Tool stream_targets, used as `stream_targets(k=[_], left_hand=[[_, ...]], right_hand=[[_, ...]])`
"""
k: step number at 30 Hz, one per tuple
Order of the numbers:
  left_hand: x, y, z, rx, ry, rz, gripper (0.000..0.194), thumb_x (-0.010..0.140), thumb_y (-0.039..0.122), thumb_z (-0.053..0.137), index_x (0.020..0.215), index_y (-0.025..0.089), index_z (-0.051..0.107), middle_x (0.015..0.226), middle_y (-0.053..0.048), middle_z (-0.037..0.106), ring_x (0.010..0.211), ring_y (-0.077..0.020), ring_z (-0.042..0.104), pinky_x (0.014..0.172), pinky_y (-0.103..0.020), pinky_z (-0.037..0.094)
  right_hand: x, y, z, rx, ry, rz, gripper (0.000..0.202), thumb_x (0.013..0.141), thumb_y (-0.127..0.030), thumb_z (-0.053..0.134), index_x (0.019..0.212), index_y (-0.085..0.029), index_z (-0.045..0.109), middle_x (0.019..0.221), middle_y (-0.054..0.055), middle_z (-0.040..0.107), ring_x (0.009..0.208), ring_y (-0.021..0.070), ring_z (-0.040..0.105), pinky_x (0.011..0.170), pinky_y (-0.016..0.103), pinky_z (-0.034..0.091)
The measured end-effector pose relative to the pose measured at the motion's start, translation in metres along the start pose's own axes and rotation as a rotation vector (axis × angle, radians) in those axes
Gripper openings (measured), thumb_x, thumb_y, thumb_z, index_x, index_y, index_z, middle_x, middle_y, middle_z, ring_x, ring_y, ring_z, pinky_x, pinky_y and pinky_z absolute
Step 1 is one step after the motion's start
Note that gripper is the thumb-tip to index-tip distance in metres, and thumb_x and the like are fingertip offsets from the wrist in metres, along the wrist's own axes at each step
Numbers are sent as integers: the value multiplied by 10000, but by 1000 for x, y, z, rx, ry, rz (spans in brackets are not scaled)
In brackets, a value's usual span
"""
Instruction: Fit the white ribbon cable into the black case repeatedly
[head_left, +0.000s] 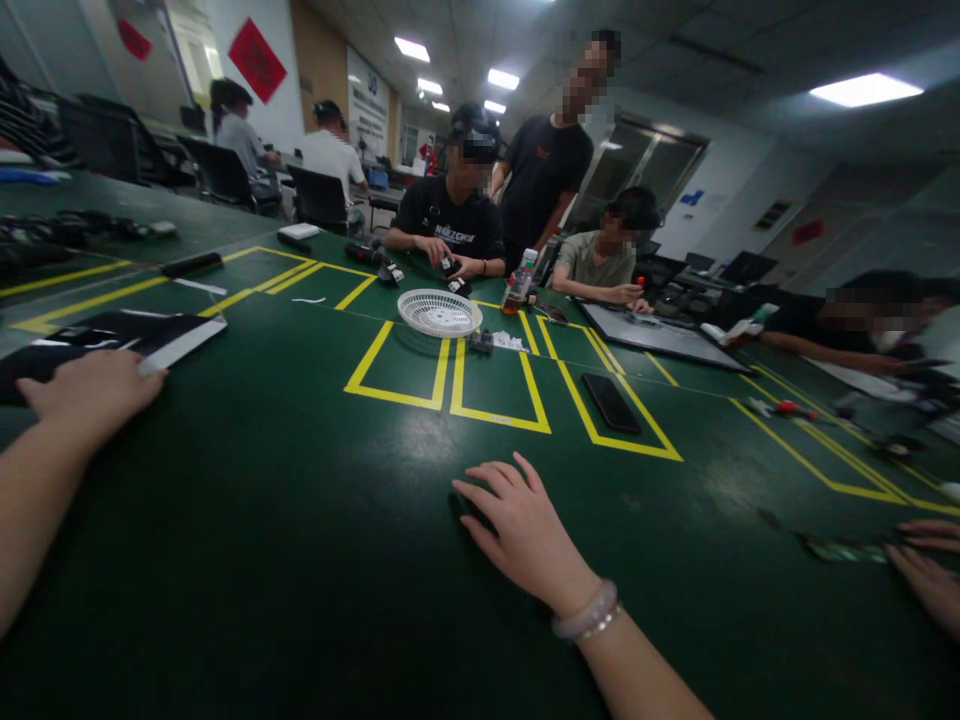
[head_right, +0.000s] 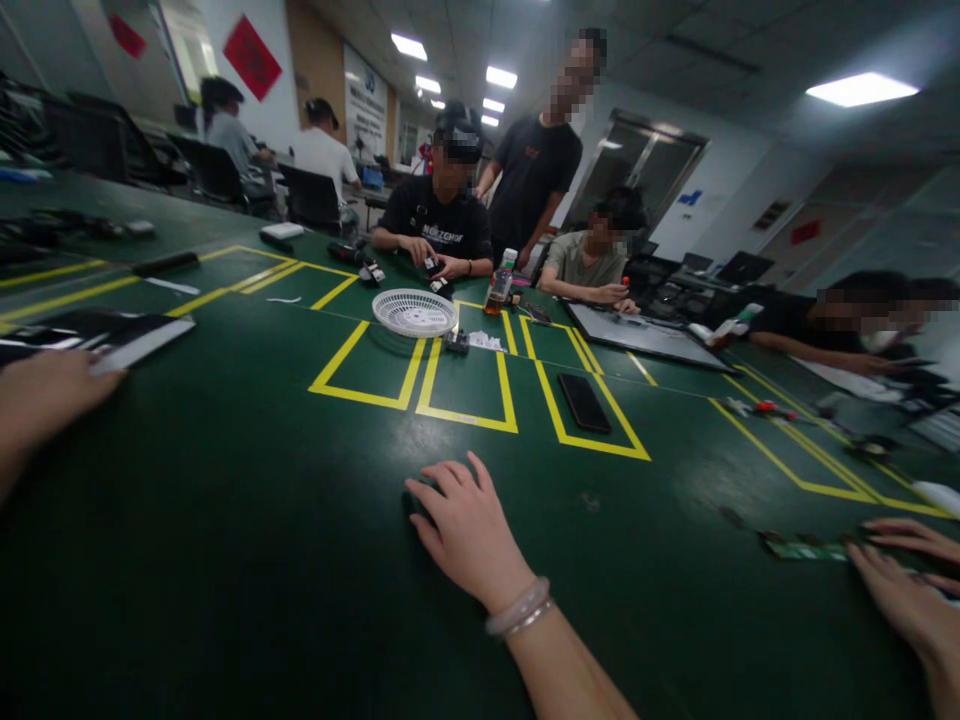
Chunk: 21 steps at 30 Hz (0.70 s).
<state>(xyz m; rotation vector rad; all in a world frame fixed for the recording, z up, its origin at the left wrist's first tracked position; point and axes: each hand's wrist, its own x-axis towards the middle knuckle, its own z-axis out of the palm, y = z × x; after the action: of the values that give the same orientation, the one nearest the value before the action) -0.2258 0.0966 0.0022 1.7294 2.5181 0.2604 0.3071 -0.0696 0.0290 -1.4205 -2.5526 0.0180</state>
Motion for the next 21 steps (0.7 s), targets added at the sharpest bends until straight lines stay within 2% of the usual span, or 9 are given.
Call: stream_targets(k=[2, 3, 6, 9, 11, 14, 18, 21], left_hand=[[-9, 10, -7, 63, -33, -93, 732, 905, 609, 409, 1372, 57, 519, 1372, -248, 526, 1180, -486, 509, 904, -694, 388], [-14, 16, -10, 79, -46, -84, 714, 916, 588, 409, 1408, 78, 494, 1396, -238, 513, 1190, -463, 518, 911, -633, 426], [-24, 36, -17, 49, -63, 93, 695, 951, 532, 378, 1455, 58, 436, 1399, -248, 504, 1195, -427, 529, 897, -529, 474], [-35, 65, -17, -47, -112, 330, 647, 970, 487, 365, 1450, 60, 436, 1369, -208, 535, 1138, -351, 559, 912, -457, 476], [-49, 88, -14, -144, -176, 531, 618, 963, 472, 402, 1430, 73, 463, 1357, -165, 557, 1125, -305, 562, 943, -412, 466], [-82, 126, -9, -272, -326, 788, 577, 946, 488, 467, 1387, 120, 524, 1342, -118, 585, 1147, -271, 565, 966, -364, 461], [-134, 162, -10, -331, -557, 1000, 452, 922, 443, 551, 1326, 246, 597, 1306, -59, 617, 1168, -249, 580, 978, -347, 462], [-159, 174, -15, -343, -661, 1047, 417, 899, 398, 599, 1306, 308, 609, 1291, -28, 625, 1180, -240, 578, 972, -333, 465]], right_hand=[[0, -1, 0, -3, 2, -1, 369, 949, -269, 594, 1317, -293, 585, 1311, 38, 622, 1260, 246, 519, 1191, 578, 231], [0, -1, -1, -6, 4, -1, 369, 947, -268, 598, 1315, -292, 587, 1310, 38, 623, 1259, 246, 520, 1190, 576, 235], [0, -2, -1, -14, 7, -6, 372, 947, -269, 597, 1317, -294, 585, 1313, 38, 622, 1257, 244, 523, 1188, 566, 252], [0, -2, 0, -13, 12, -12, 366, 951, -269, 588, 1316, -293, 586, 1320, 45, 618, 1257, 248, 526, 1184, 568, 259], [0, -1, 1, -11, 16, -15, 385, 951, -264, 585, 1335, -287, 570, 1335, 53, 611, 1263, 249, 526, 1184, 567, 259], [1, -2, 1, -6, 27, -22, 501, 940, -254, 599, 1426, -277, 480, 1411, 71, 562, 1308, 250, 499, 1190, 561, 254], [1, -4, -1, 21, 45, -38, 611, 927, -280, 631, 1489, -266, 391, 1491, 84, 496, 1367, 257, 449, 1197, 549, 243], [1, -5, -2, 53, 35, -67, 514, 946, -265, 611, 1436, -275, 458, 1346, 58, 623, 1277, 234, 530, 1195, 550, 222]])
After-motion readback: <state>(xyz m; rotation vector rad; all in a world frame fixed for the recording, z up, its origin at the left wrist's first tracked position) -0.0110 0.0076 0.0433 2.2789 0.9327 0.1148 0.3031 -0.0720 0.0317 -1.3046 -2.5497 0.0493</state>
